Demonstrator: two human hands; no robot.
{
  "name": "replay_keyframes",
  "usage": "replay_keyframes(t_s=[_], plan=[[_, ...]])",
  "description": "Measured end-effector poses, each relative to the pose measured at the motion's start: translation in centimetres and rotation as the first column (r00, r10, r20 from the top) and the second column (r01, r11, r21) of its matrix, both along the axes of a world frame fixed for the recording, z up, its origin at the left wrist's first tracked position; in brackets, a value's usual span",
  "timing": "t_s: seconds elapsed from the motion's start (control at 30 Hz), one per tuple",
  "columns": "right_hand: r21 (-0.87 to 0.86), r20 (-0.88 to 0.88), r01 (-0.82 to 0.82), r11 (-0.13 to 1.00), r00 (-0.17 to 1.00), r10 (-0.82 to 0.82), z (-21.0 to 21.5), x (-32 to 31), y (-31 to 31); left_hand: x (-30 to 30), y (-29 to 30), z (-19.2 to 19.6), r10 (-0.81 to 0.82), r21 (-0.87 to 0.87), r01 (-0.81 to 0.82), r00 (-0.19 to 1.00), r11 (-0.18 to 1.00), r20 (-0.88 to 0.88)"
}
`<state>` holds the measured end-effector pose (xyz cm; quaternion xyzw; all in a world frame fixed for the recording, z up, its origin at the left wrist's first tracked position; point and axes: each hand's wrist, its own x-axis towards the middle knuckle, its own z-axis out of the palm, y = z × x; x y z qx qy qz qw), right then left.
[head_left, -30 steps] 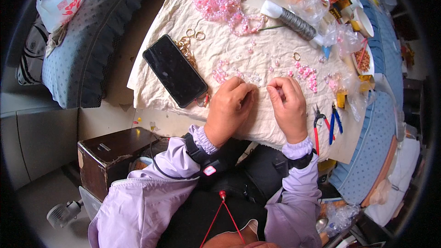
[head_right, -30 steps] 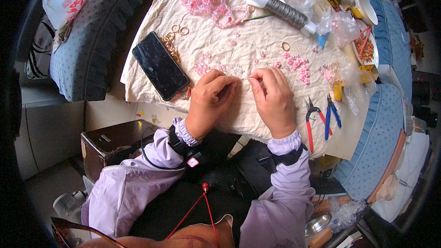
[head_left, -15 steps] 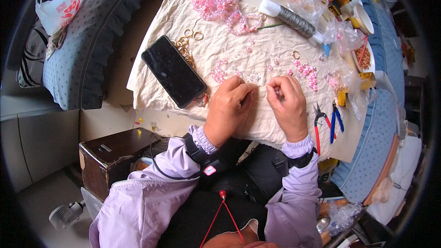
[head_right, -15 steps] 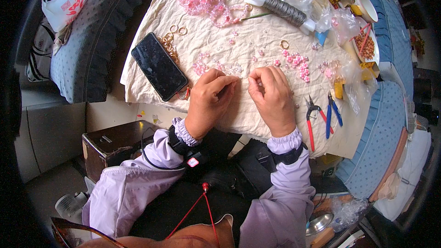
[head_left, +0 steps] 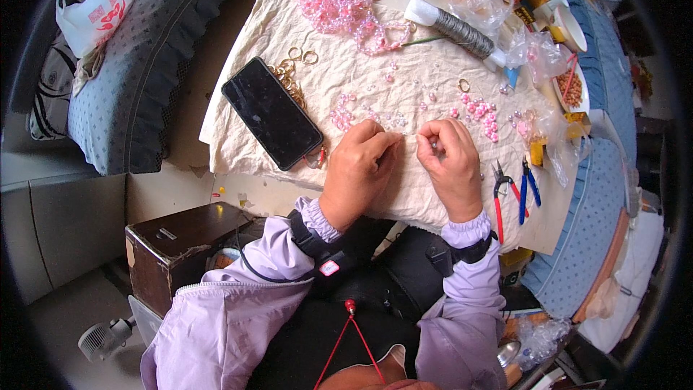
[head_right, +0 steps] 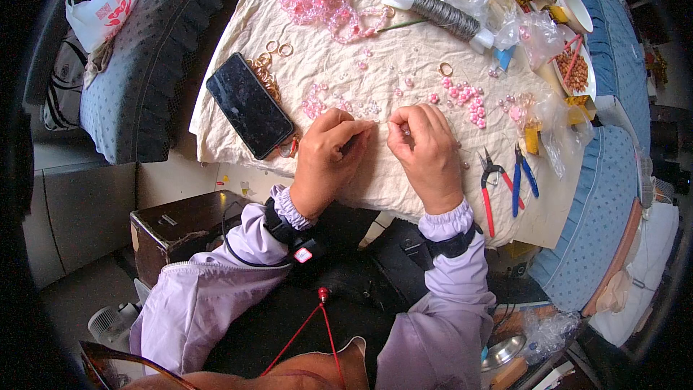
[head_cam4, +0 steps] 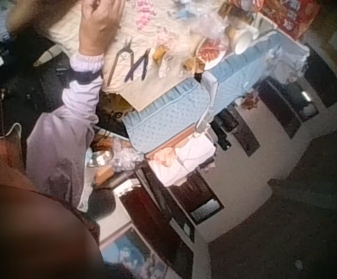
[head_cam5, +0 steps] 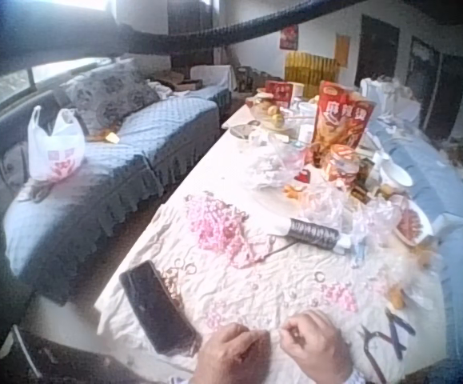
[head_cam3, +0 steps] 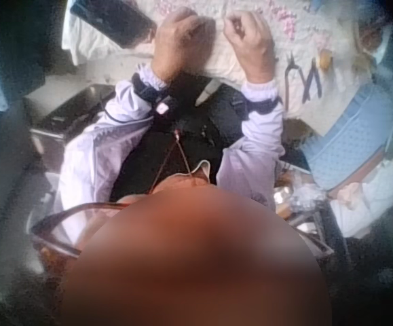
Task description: The person assembles a beaded keychain by threading pink and clear beads onto a wire, then uses pliers to close a jump ring and attach a key ring. They repeat the process to add more beads and secure the assembly.
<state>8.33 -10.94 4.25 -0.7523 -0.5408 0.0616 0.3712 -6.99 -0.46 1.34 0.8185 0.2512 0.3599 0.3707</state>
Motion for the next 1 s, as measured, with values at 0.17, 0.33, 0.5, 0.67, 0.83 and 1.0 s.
replay_keyframes(t_s=[0.17,0.33,0.5,0.67,0.83,1.0], plan=[[0.004,-0.076,0.036,0.999,0.996,-0.036,0.02,-0.13,-0.12,0.03,-0.06,0.02,0.003,0.002,-0.003,1.000,1.000,0.003],[0.001,-0.034,0.030,1.000,0.999,-0.030,-0.08,0.01,-0.13,0.02,-0.02,-0.05,-0.005,0.003,0.005,1.000,1.000,0.005],[0.004,-0.013,0.019,1.000,1.000,-0.019,-0.23,0.07,-0.07,0.00,0.02,-0.03,-0.011,0.015,0.011,1.000,1.000,0.000],[0.017,0.003,0.009,1.000,1.000,-0.009,-0.34,0.07,0.06,0.03,0.12,0.01,-0.025,0.047,0.025,1.000,0.999,0.001],[0.022,0.010,0.006,1.000,1.000,-0.006,-0.38,0.04,0.13,0.09,0.15,-0.04,-0.021,0.061,0.022,1.000,0.998,-0.010],[0.021,0.009,0.011,1.000,1.000,-0.011,-0.35,-0.02,0.09,0.06,0.20,-0.10,-0.033,0.051,0.034,0.999,0.998,-0.014]])
